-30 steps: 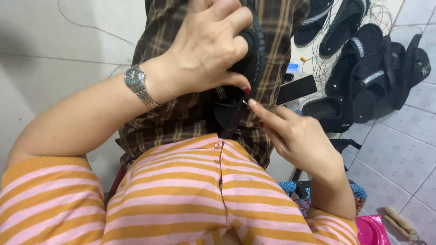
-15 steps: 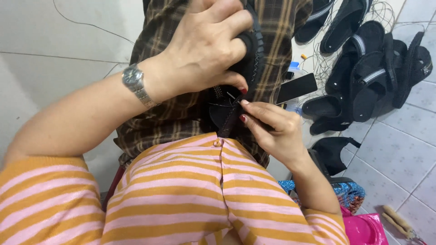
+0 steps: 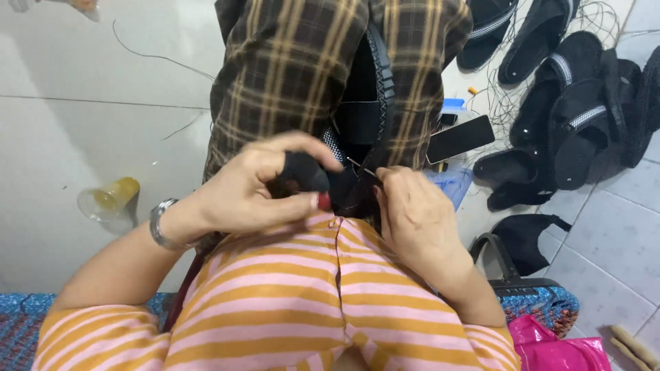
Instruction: Hand-stitching the upper part of a black sandal using a needle and thread.
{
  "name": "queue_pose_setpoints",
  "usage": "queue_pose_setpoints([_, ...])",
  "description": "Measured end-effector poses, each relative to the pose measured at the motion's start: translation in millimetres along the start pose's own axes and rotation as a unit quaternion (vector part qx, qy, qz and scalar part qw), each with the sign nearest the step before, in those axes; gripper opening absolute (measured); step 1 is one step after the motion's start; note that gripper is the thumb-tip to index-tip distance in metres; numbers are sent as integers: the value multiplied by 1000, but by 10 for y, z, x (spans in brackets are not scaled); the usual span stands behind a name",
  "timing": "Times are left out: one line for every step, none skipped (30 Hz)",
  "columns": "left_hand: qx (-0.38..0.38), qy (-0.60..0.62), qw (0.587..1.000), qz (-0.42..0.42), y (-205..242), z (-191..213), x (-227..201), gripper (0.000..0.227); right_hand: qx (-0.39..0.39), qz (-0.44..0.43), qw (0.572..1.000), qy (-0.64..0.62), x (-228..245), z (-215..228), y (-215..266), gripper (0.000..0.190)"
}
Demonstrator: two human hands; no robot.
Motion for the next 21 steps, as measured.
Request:
queue_pose_setpoints([56,250,958,129,29,-120,151,15,7,-12,1000,-13,-7,-35,4,10])
queue_pose_setpoints([108,479,835,250,132,-303,197,22,17,-23,999,-28,-1,-72,17,13])
queue_pose_setpoints([107,479,834,252,135,-332,193,22,19,-23,999,-30,-16,-105,19,13])
queue_pose_setpoints([83,442,849,277,151,-330,250,23,-4,-22,999,-46,-28,-97,19,13])
queue_pose_setpoints([59,403,862,302,168,-323,300,25,-27,-21,998,-61,-42,-87,20,14])
queue_pose_setpoints([60,402,863,299,146,-359,336,25,-30,-20,998,-59,-59,-110,10,14])
queue_pose_setpoints([3,290,900,325,149,-276,465,20,-44,-10,995,-84,-60,-111,3,11])
queue_pose_setpoints([-57,175,918,351,191,-185,546,15,-55,1,992,-112,-44,-110,17,9])
queue_pose_setpoints([-59,176,917,353,210,-195,631,15,-53,2,992,-114,-58,-136,11,9])
queue_pose_setpoints([-53,75,940,328,205,-150,682,10,-58,7,988,-145,-68,-161,5,11])
queue_pose_setpoints([-46,-27,952,301,199,-117,719,21,-63,11,982,-176,-79,-182,-1,12])
queue_pose_setpoints([-47,-30,953,299,158,-95,681,21,-66,13,982,-176,-81,-276,29,12])
queue_pose_setpoints([-21,33,955,294,110,-149,640,16,-75,-15,987,-140,-129,-366,61,18])
queue_pose_setpoints([7,99,952,289,73,-227,592,18,-81,-46,990,-104,-175,-452,124,23])
queue_pose_setpoints([8,99,952,289,48,-242,555,18,-81,-47,990,-104,-136,-265,131,23])
queue_pose_setpoints([-1,115,951,286,7,-235,518,17,-30,-44,999,-9,-84,-158,111,24])
queue_pose_setpoints([-11,130,950,282,-33,-226,484,18,22,-41,995,86,-45,-56,100,26])
queue_pose_setpoints([-8,132,949,286,-19,-252,496,18,24,-44,995,84,-59,133,101,26])
queue_pose_setpoints([-19,160,949,272,-19,-265,488,18,129,-46,985,104,-91,163,123,46])
queue_pose_setpoints([-32,187,949,253,-52,-278,489,18,227,-45,965,126,-166,203,157,65])
queue_pose_setpoints([-33,186,949,251,-32,-326,499,18,227,-45,965,128,-266,226,317,65])
Point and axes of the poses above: each hand's wrist, its own y-axis away from the middle knuckle, its own z-axis out of the back of the hand, x = y × z, the point moved 8 cm from there along -y, towards the middle knuckle, and after that the axes turned 14 degrees about y, right-handed, at the moved point
